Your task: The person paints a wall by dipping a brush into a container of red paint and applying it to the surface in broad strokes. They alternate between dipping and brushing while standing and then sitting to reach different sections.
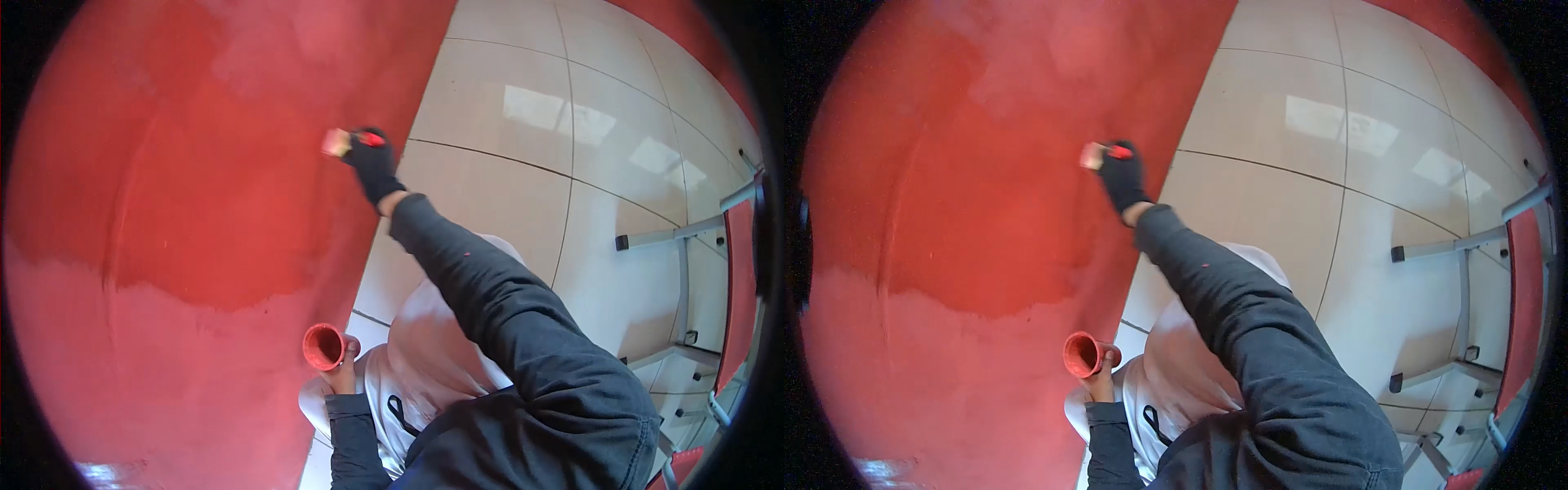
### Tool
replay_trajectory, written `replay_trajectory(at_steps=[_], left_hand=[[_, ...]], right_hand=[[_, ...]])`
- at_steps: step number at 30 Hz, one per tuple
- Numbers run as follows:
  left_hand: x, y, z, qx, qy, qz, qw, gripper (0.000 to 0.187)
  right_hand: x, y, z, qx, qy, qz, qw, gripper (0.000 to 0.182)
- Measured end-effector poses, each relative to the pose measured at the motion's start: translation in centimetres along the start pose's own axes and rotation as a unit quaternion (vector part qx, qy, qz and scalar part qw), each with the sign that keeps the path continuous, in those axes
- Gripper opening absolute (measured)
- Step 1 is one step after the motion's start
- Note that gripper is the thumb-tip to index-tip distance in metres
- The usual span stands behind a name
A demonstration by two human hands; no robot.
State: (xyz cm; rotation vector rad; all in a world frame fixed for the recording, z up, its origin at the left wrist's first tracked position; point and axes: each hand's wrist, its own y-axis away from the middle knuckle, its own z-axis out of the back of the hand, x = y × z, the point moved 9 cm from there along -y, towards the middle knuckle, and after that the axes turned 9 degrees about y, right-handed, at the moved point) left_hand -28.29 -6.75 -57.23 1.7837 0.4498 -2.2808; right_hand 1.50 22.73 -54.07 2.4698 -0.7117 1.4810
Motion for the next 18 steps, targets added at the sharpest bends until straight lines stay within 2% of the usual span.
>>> replay_trajectory(at_steps=[2,3,5,6,8,10,11,13,14,16,18], left_hand=[[0.2,-0.1,-1.1,0.057,0.036,0.038,0.997,0.036],[0.1,-0.1,-1.4,0.066,0.033,0.037,0.997,0.036],[0.3,-0.2,-1.5,0.054,0.025,0.045,0.997,0.029],[0.5,-0.3,-1.3,0.045,0.019,0.048,0.998,0.026],[0.9,-0.5,-1.9,0.071,0.029,0.067,0.995,0.031],[0.4,-0.6,-2.4,0.026,0.051,0.064,0.996,0.040],[0.0,-0.9,-3.1,0.024,0.047,0.064,0.997,0.040],[-2.4,-1.5,-4.6,0.006,0.020,-0.031,0.999,0.053],[-1.9,-1.9,-5.0,0.003,0.015,-0.026,1.000,0.053],[-1.4,-2.9,-6.5,0.064,-0.012,-0.055,0.996,0.064],[-0.8,-3.3,-8.3,0.092,-0.031,0.005,0.995,0.068]], right_hand=[[8.4,-0.5,-5.5,0.022,-0.037,0.142,0.989,0.012],[12.8,0.2,-7.6,0.039,-0.111,0.175,0.978,0.009],[19.3,1.9,-9.6,0.096,-0.205,0.173,0.959,0.009],[20.6,2.6,-9.3,0.092,-0.206,0.174,0.958,0.009],[20.3,3.8,-10.1,0.146,-0.298,0.054,0.942,0.012],[16.5,5.6,-9.0,0.134,-0.323,-0.012,0.937,0.014],[13.9,6.8,-8.2,0.126,-0.306,-0.055,0.942,0.015],[8.7,9.5,-5.4,0.113,-0.263,-0.132,0.949,0.015],[6.6,10.9,-3.7,0.106,-0.238,-0.166,0.951,0.015],[4.0,13.3,-0.5,0.101,-0.201,-0.217,0.950,0.016],[3.2,14.6,2.5,0.093,-0.191,-0.246,0.946,0.016]])
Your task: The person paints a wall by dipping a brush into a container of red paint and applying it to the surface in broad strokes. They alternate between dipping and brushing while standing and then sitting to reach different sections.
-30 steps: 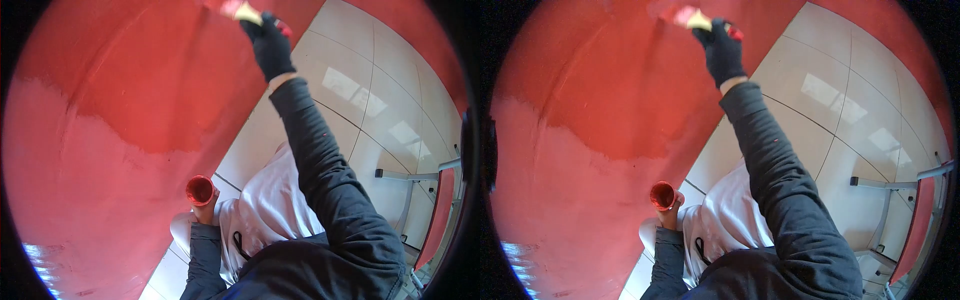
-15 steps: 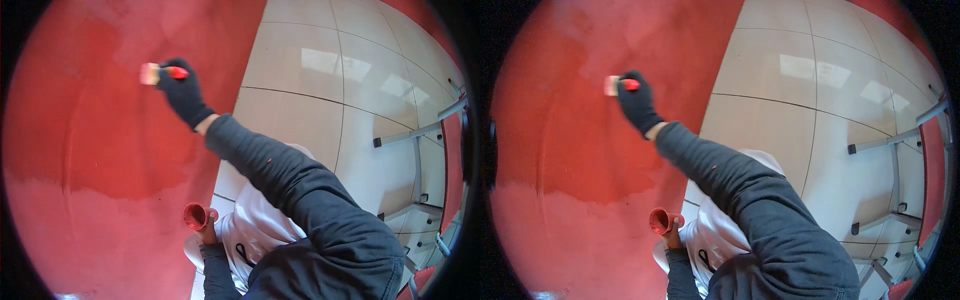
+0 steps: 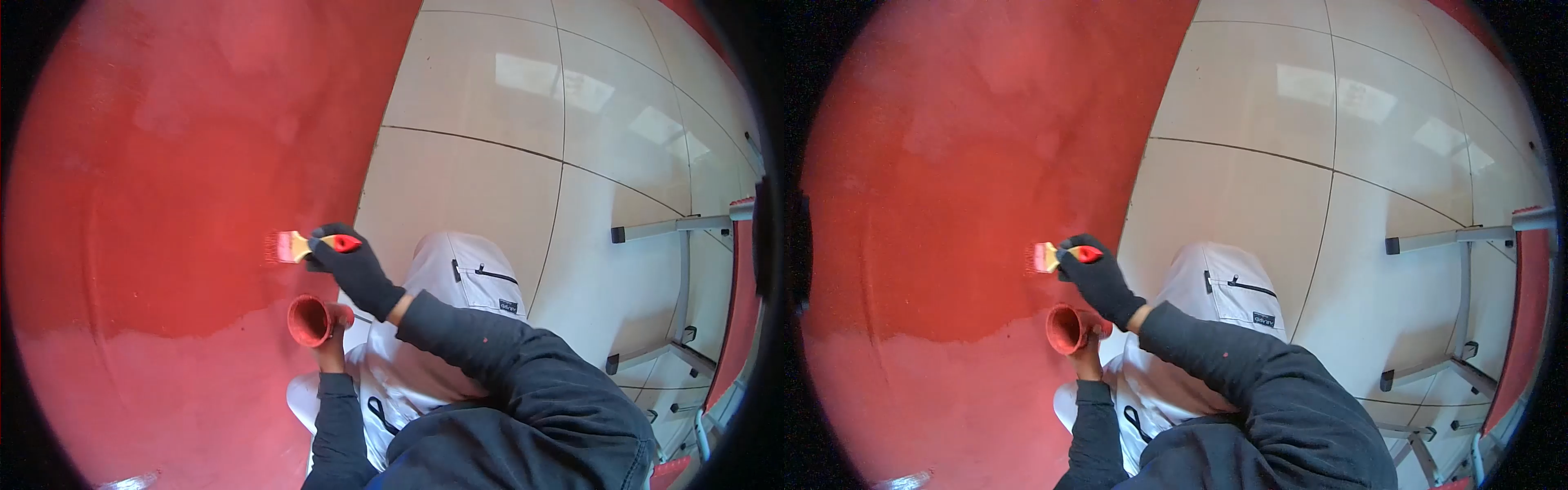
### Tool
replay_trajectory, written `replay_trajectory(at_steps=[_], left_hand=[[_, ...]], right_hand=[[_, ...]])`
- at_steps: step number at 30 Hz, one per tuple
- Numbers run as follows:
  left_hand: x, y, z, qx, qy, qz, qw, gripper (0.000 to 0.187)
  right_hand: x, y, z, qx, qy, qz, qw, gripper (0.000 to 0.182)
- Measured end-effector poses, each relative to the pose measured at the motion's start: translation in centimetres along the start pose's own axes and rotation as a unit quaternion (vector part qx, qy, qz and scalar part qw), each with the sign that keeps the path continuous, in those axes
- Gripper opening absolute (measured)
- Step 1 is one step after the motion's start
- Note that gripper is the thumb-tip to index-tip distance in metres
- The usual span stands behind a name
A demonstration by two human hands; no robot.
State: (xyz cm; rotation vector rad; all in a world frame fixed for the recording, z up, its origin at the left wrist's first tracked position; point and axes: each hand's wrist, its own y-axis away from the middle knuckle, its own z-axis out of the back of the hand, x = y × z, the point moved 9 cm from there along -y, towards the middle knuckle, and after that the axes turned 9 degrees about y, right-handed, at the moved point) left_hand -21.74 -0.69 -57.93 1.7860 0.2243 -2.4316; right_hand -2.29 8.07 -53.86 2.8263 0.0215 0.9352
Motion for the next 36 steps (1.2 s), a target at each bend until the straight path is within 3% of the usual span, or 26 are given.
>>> replay_trajectory(at_steps=[4,8,12,16,18,20,22,23,26,28,29,30,32,34,36], left_hand=[[0.7,0.0,-2.4,-0.004,0.023,0.086,0.996,0.067],[1.3,0.1,-3.5,0.016,0.028,0.095,0.995,0.068],[2.0,0.3,-3.1,0.015,0.081,0.087,0.993,0.065],[1.5,0.6,-3.0,0.062,0.159,0.085,0.982,0.057],[1.8,0.9,-1.9,0.047,0.168,0.071,0.982,0.066],[1.1,1.6,-0.1,-0.015,0.184,0.022,0.983,0.056],[3.5,2.8,1.2,-0.036,0.179,0.042,0.982,0.060],[4.5,3.7,1.7,-0.058,0.185,0.053,0.980,0.069],[3.8,5.1,3.1,-0.112,0.096,0.063,0.987,0.081],[4.4,5.4,2.7,-0.075,0.179,-0.004,0.981,0.079],[5.1,5.3,2.5,-0.084,0.285,0.013,0.955,0.078],[4.9,5.2,2.7,-0.090,0.291,0.006,0.952,0.078],[5.0,4.8,3.1,-0.096,0.316,0.007,0.944,0.077],[3.4,4.9,3.8,-0.105,0.338,-0.020,0.935,0.077],[3.6,5.1,4.4,-0.122,0.248,-0.036,0.960,0.075]], right_hand=[[0.0,0.9,5.3,0.003,0.072,-0.011,0.997,0.021],[-1.5,-0.4,10.2,-0.064,0.000,-0.047,0.997,0.024],[-2.0,-1.2,14.2,-0.130,-0.007,-0.056,0.990,0.025],[-2.3,-2.1,16.7,-0.139,0.029,-0.042,0.989,0.024],[-1.5,-2.1,15.9,-0.142,0.102,-0.025,0.984,0.026],[0.3,-1.8,13.0,-0.114,0.212,0.022,0.970,0.027],[1.7,-1.3,8.6,-0.045,0.329,0.104,0.938,0.022],[1.7,-0.8,6.6,-0.021,0.337,0.100,0.936,0.022],[2.0,3.5,-4.8,0.180,0.541,0.234,0.787,0.014],[1.0,6.8,-11.8,0.332,0.502,0.297,0.742,0.014],[-0.2,8.5,-14.8,0.405,0.490,0.262,0.726,0.018],[-1.1,10.0,-17.2,0.471,0.471,0.252,0.702,0.024],[-3.1,11.7,-20.2,0.535,0.476,0.285,0.637,0.026],[-3.5,10.1,-22.6,0.530,0.490,0.327,0.610,0.027],[-2.5,9.6,-24.0,0.519,0.498,0.370,0.588,0.028]])
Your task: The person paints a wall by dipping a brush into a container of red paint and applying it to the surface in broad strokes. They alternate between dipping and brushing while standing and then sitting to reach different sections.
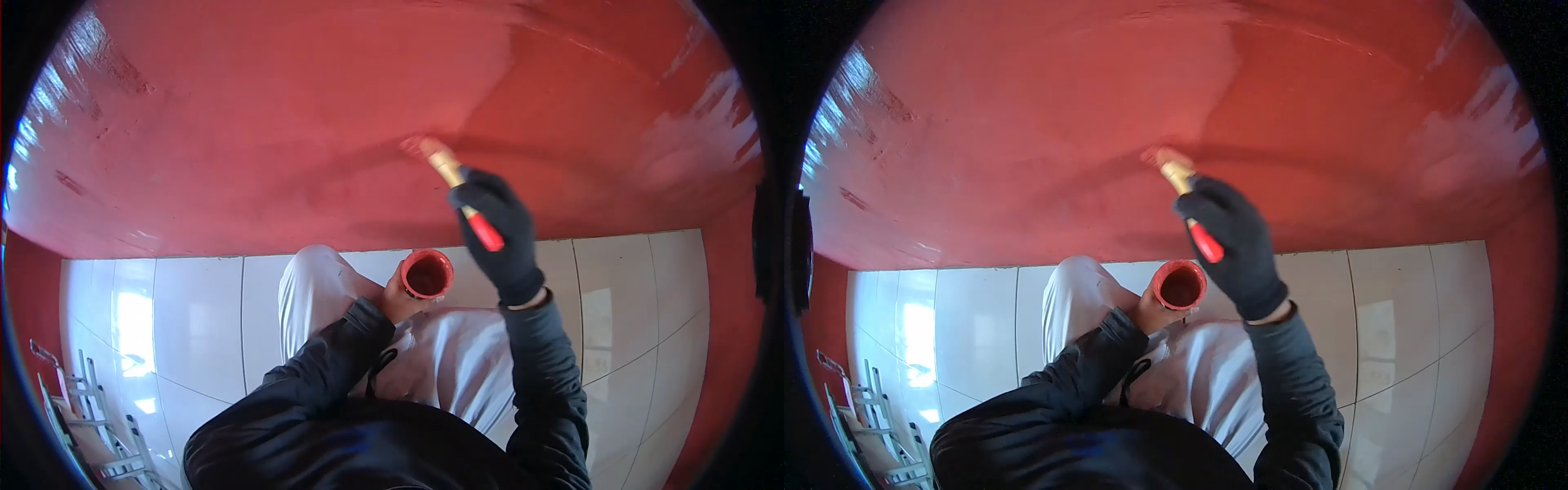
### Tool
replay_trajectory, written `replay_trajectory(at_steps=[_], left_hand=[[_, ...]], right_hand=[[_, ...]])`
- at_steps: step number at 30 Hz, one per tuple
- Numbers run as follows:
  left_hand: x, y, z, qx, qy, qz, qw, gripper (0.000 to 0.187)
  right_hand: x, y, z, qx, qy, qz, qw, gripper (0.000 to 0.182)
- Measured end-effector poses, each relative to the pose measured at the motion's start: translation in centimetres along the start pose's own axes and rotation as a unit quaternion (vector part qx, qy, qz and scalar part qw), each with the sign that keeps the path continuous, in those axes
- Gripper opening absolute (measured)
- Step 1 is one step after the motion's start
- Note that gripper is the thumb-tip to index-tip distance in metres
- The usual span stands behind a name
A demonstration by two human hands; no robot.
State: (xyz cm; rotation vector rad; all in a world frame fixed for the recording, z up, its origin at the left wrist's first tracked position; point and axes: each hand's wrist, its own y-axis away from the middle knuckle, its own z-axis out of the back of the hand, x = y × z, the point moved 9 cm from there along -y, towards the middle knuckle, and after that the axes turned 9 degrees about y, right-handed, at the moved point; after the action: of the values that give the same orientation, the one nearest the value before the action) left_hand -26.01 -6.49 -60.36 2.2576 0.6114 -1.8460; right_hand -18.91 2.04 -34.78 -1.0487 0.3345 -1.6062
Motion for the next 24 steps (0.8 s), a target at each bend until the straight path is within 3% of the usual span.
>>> replay_trajectory(at_steps=[2,3,5,6,8,9,11,14,17,19,21,22,24], left_hand=[[-0.4,-0.2,-0.1,-0.006,-0.005,-0.027,1.000,0.074],[-0.5,-0.2,-0.1,-0.018,0.003,-0.028,0.999,0.073],[-0.6,-0.3,0.0,-0.026,0.015,-0.024,0.999,0.073],[-0.7,-0.3,-0.3,-0.007,0.011,-0.020,1.000,0.076],[-0.8,-0.3,-0.9,0.016,0.008,-0.013,1.000,0.079],[-0.8,-0.2,-0.8,0.009,0.050,-0.007,0.999,0.077],[-0.7,-0.2,-0.8,0.002,0.094,-0.001,0.996,0.075],[-1.0,-0.1,-0.8,0.010,0.120,-0.021,0.993,0.073],[-0.6,-0.1,-0.3,-0.011,0.005,-0.040,0.999,0.070],[-1.6,0.0,-0.6,-0.017,0.009,-0.045,0.999,0.069],[-2.0,0.0,-0.6,-0.030,0.012,-0.053,0.998,0.069],[-1.9,0.0,-0.4,-0.035,0.001,-0.052,0.998,0.069],[-2.0,0.1,-0.1,-0.047,-0.011,-0.052,0.997,0.069]], right_hand=[[2.2,-0.7,3.6,-0.104,0.119,0.072,0.985,0.029],[2.0,-0.5,3.5,-0.097,0.122,0.069,0.985,0.029],[4.0,1.3,4.6,-0.201,0.185,0.173,0.946,0.033],[3.6,1.9,3.7,-0.196,0.190,0.170,0.947,0.033],[-0.1,2.6,-1.7,-0.030,0.175,0.040,0.983,0.032],[-0.4,3.4,-2.7,-0.030,0.177,0.035,0.983,0.032],[0.5,4.8,-6.4,0.104,0.184,0.108,0.971,0.032],[0.7,5.5,-7.0,0.176,0.114,0.064,0.976,0.028],[0.2,1.9,-1.1,0.063,0.054,0.012,0.997,0.025],[1.8,-0.9,3.9,-0.057,0.116,0.049,0.990,0.034],[4.5,-1.2,6.8,-0.172,0.240,0.120,0.948,0.035],[4.6,-1.3,6.5,-0.170,0.238,0.123,0.948,0.035],[4.7,-0.4,6.6,-0.260,0.238,0.112,0.929,0.032]])
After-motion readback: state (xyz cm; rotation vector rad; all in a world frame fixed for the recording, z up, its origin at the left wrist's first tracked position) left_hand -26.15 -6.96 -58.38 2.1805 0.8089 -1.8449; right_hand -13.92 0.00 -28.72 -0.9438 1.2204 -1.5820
